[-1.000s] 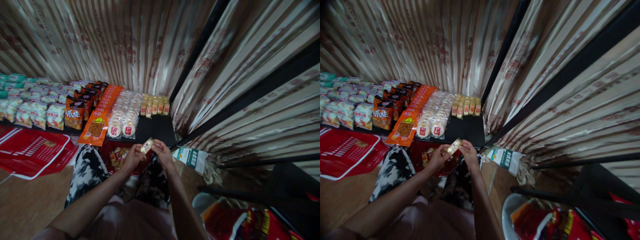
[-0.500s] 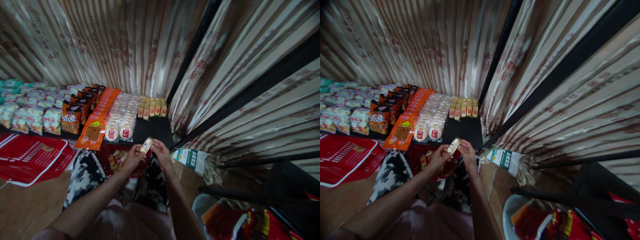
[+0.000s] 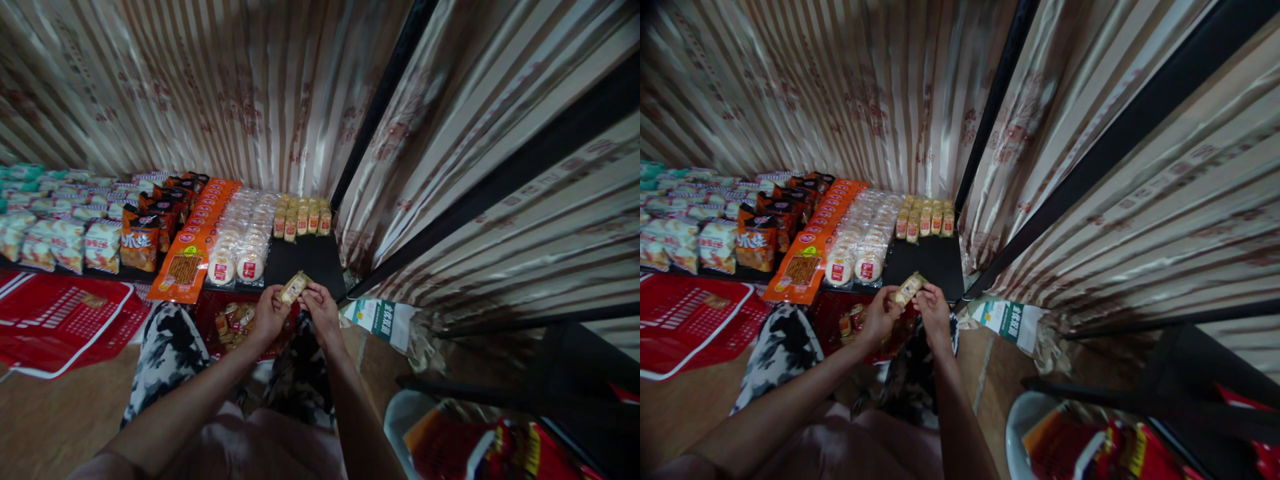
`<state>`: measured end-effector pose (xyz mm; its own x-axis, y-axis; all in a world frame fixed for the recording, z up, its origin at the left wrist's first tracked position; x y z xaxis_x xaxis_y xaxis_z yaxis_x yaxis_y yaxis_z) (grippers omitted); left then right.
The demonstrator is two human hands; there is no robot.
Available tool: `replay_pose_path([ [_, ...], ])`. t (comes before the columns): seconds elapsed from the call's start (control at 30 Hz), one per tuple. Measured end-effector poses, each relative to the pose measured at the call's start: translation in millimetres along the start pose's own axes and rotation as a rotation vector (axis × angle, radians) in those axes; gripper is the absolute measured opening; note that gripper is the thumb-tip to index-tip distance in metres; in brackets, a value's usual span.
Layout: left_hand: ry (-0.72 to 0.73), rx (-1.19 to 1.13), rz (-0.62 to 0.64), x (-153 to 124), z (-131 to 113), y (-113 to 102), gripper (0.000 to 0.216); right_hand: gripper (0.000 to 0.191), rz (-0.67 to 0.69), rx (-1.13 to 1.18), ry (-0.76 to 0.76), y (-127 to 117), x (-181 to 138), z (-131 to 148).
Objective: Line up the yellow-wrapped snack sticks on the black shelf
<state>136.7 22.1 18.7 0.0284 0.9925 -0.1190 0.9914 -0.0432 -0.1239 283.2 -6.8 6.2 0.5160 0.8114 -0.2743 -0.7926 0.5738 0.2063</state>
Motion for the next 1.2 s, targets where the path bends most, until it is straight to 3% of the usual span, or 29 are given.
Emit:
replay_pose_path([
  [0.17,0.229,0.191,-0.079,-2.0,-18.8,-6.0,0.032,0.04,0.016,0.061,0.027,7.4,-4.6,0.8],
  [0.53,0.565,0.401,-0.018,-19.4,-52.5,5.1,0.034,0.037,0.079,0.114,0.0,21.0,-2.8,2.7],
  [0.83,0.585,0.546,-0.005,-20.8,-48.6,7.1,0.037,0.032,0.128,0.176,0.061,30.2,-10.4,6.1],
  [1.07,0.581,0.545,0.027,-21.4,-44.0,9.2,0.036,0.029,0.06,0.122,0.078,23.7,-7.6,4.3],
  [1.2,0.611,0.544,0.031,-23.3,-40.9,9.5,0.038,0.04,0.007,0.15,0.075,18.0,-5.0,3.4],
])
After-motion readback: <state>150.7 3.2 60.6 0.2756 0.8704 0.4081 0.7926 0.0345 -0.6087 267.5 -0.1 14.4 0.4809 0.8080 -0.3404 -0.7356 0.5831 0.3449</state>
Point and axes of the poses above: each hand's wrist, its own x-axis towards the middle knuckle, its own y-axis out of the palm, z = x × y, the point moved 9 cm from there along x, towards the middle knuckle, and after that the axes turned 6 degrees about -z, right-handed, at the moved point
